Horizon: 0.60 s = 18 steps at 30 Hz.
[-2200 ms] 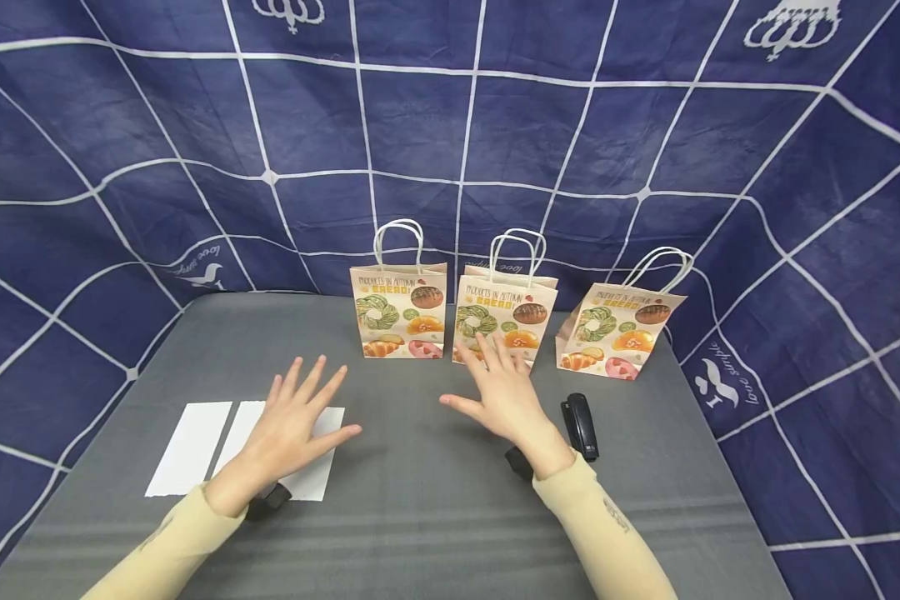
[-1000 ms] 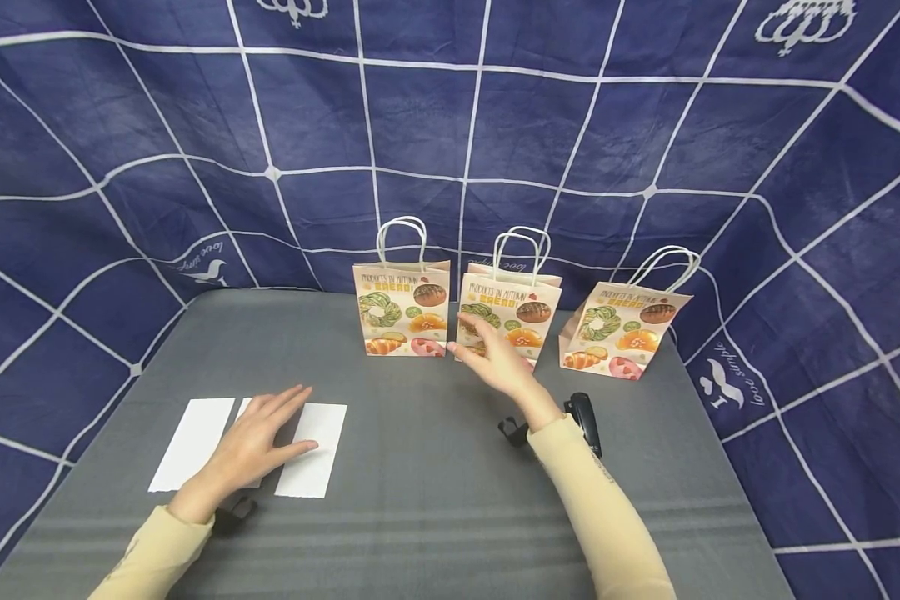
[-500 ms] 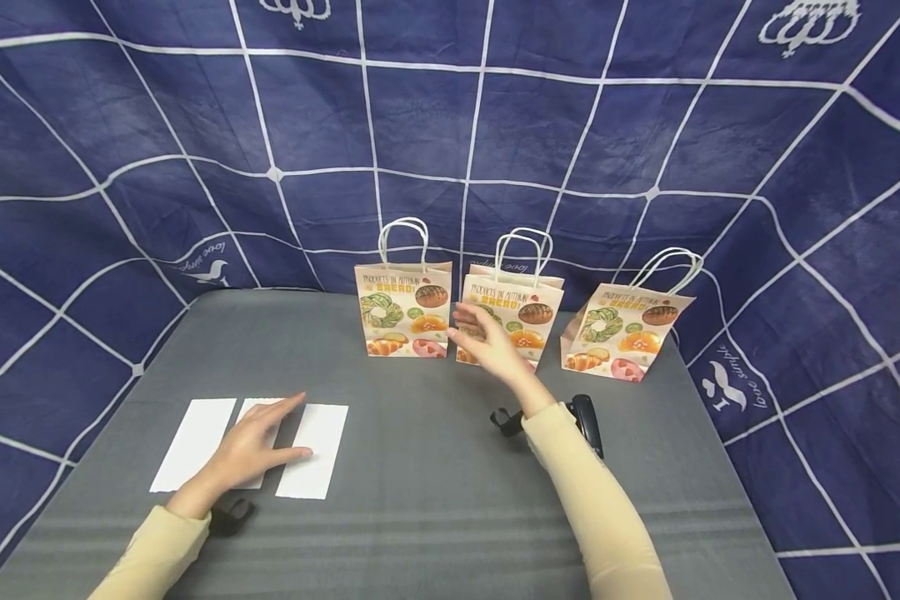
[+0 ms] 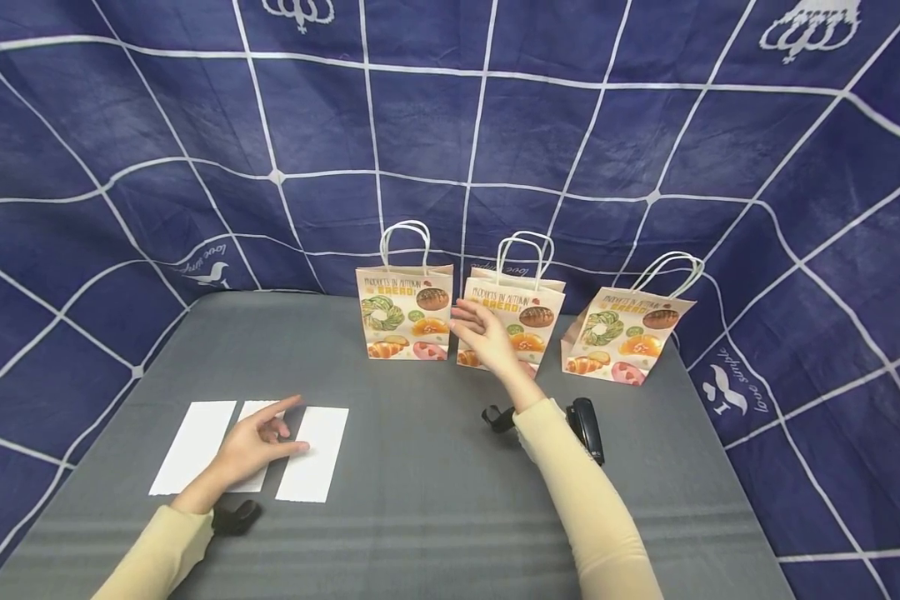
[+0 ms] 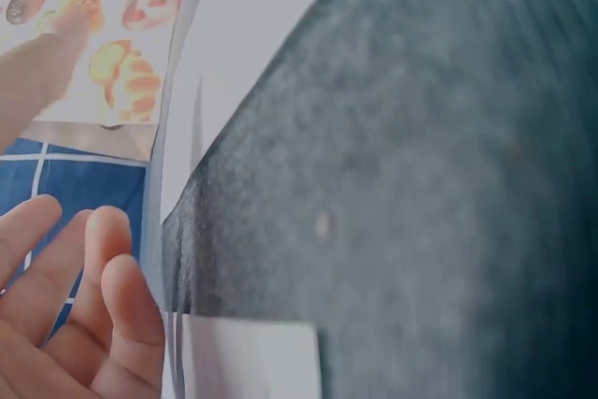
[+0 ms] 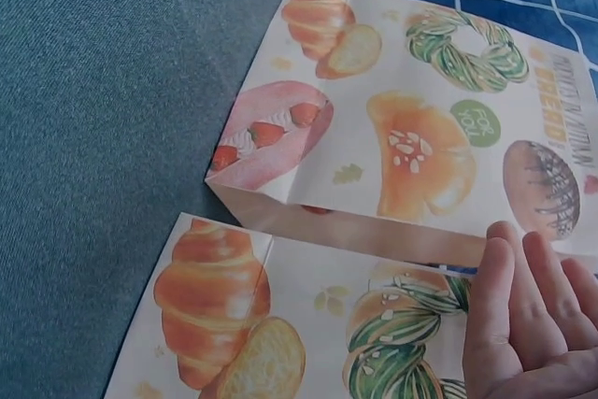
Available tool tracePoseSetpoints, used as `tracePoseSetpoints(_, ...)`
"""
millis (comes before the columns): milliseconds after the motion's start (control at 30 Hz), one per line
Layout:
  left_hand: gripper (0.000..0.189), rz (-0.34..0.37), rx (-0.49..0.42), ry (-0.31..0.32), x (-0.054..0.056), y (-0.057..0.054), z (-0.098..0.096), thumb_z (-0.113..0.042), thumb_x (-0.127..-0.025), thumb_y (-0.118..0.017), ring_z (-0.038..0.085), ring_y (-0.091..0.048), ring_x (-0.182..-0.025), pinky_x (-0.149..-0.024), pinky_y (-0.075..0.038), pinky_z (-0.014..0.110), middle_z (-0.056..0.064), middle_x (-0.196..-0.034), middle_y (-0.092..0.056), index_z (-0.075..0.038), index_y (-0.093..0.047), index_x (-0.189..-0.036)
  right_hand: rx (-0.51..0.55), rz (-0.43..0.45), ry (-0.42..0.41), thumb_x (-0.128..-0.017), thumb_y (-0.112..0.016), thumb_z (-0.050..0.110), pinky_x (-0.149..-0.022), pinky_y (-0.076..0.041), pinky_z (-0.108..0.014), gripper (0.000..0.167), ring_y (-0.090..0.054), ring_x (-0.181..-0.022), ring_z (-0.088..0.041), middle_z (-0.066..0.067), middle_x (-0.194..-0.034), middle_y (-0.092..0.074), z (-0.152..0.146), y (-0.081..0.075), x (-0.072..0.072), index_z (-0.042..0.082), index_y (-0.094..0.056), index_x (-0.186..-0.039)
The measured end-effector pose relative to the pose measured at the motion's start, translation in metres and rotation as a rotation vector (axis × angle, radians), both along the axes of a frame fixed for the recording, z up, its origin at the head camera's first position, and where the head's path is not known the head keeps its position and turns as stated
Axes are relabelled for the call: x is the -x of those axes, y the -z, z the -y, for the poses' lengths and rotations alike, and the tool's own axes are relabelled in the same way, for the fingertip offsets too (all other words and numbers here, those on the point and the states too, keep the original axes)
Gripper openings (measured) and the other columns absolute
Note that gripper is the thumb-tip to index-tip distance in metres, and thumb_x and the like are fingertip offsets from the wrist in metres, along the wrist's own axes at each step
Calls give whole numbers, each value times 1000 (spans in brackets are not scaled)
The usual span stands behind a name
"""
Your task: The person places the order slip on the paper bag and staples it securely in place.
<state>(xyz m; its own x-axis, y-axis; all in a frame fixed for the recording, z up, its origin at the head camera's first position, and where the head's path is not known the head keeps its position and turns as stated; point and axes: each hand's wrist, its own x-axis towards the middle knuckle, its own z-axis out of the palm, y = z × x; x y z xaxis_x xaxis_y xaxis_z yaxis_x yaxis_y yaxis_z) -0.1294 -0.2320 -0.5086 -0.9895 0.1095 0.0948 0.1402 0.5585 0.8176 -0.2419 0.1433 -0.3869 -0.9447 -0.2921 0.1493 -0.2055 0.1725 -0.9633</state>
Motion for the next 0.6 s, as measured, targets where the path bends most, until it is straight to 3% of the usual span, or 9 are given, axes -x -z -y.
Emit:
tracePoseSetpoints(267,78,62,-90,46,3,5,0,-23,-66,-87,4,-43,-50,-47,-36,20,2,-64,-55,-6,-52,-133,36,-7,11,-93,-55,0,-90,-48,-30,49,-50,-115,-43,-32,-127,-50,4,6,3,-12,-35,-136)
tracePoseSetpoints(433,73,66,-55,36,5,7,1,-23,-66,-86,3,-41,-49,-47,-33,20,0,-60,-54,-8,-54,-131,48,-5,10,-93,-54,0,-90,-48,-29,51,-51,-114,-43,-32,-126,-50,6,9,6,-11,-33,-139)
tracePoseSetpoints(600,70,48,42,12,10,9,0,-25,-67,-86,4,-39,-49,-47,-32,22,-3,-55,-49,-10,-57,-129,55,-10,1,-93,-54,-1,-90,-48,-33,52,-52,-112,-44,-33,-123,-51,6,9,9,-10,-32,-139)
